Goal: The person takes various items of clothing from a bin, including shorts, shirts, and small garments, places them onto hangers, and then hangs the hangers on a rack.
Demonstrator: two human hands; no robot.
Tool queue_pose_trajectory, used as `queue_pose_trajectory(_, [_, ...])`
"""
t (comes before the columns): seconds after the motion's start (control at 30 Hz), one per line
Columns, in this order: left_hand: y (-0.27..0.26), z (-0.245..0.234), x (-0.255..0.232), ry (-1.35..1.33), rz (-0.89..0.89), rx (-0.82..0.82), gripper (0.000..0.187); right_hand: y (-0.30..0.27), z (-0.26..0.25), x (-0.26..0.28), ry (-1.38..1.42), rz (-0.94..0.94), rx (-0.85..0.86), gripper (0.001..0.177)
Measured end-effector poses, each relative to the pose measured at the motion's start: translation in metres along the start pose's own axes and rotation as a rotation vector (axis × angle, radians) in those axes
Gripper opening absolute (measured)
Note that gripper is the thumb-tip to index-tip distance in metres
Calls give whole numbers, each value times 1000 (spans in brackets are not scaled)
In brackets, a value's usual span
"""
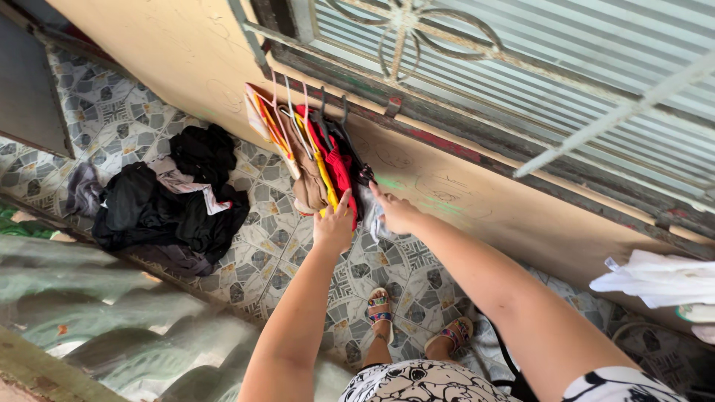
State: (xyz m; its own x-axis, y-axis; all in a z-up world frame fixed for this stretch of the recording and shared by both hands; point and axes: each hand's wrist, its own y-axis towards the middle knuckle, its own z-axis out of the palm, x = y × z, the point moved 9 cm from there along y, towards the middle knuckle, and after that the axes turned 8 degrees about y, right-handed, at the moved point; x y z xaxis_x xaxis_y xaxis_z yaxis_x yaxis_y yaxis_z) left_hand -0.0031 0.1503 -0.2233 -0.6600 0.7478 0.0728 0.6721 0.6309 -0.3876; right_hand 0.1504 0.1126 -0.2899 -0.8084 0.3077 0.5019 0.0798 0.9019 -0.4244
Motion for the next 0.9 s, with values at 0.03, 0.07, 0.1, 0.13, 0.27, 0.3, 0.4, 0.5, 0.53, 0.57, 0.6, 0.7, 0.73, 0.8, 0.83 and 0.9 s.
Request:
queue_pose_trajectory(0.03, [-3,9,-8,42,23,49,66,-13,1,1,-6,-54,-6,97])
queue_pose_trajectory(0.07, [-6,15,-17,45,32,50,66,-27,1,2,-12,-107,-11,95])
queue_pose_trajectory(0.1, [-8,24,-30,27,49,94,62,-43,-1,-4,-8,-99,-15,95])
queue_pose_trajectory(0.13, [-11,33,-45,9,68,141,59,-66,13,-20,-38,-4,151,89])
queue_pose_trajectory(0.27, [-26,43,-128,-351,239,219,74,-147,25,-47,-63,14,305,68])
queue_pose_trajectory(0.3, [-32,33,-149,-495,292,141,78,-165,23,-55,-52,22,299,68])
queue_pose_trajectory(0.4, [-52,-17,-212,-797,506,-145,66,-224,-5,-78,201,5,103,56])
queue_pose_trajectory(0.5, [-82,-56,-275,-905,669,-212,57,-294,-33,-108,473,-16,-131,36])
queue_pose_trajectory(0.53, [-95,-72,-292,-952,749,-255,52,-322,-37,-120,548,-8,-196,32])
queue_pose_trajectory(0.57, [-105,-81,-309,-941,791,-235,52,-349,-41,-132,621,-2,-263,27])
queue_pose_trajectory(0.6, [-118,-88,-329,-918,857,-196,50,-380,-39,-144,639,37,-304,27])
queue_pose_trajectory(0.7, [-153,-101,-384,-914,1065,-120,46,-469,-19,-163,1083,143,-403,39])
queue_pose_trajectory(0.73, [-165,-107,-401,-942,1146,-130,45,-503,-22,-166,886,232,-479,34])
queue_pose_trajectory(0.8, [-188,-110,-433,-912,1271,-138,42,-572,-24,-165,704,375,-571,31])
queue_pose_trajectory(0.83, [-203,-112,-446,-895,1342,-185,40,-609,-23,-166,572,493,-604,34])
queue_pose_trajectory(0.9, [-218,-99,-478,-813,1345,-22,41,-668,-17,-175,452,645,-643,37])
